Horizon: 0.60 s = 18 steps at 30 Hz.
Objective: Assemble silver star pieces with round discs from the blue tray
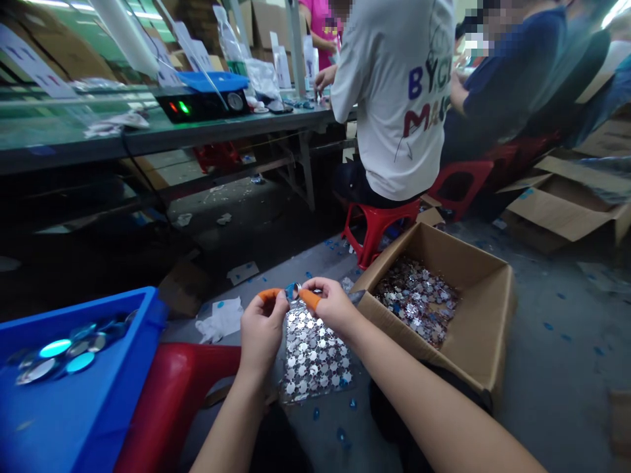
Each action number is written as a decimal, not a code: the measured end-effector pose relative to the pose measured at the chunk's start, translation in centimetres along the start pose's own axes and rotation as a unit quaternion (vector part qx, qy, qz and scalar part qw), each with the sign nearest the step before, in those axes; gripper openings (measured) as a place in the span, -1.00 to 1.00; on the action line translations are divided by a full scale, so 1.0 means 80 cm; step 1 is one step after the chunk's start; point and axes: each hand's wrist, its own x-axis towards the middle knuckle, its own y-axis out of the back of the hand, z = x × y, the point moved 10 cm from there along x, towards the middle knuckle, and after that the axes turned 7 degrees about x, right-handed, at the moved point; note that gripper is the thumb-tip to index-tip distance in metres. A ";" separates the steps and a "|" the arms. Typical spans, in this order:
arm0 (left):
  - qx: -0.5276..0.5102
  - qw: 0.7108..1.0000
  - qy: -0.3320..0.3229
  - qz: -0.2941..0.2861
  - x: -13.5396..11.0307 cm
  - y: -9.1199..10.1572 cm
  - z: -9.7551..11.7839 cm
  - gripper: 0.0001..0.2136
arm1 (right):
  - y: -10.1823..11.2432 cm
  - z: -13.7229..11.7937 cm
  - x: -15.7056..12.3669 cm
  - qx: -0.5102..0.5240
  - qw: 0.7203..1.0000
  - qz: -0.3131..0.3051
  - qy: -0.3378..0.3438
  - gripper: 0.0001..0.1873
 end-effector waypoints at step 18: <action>-0.052 0.998 0.007 0.018 0.008 0.006 -0.012 -0.67 | -0.010 0.034 -0.011 0.271 0.946 -0.029 -0.174 -0.73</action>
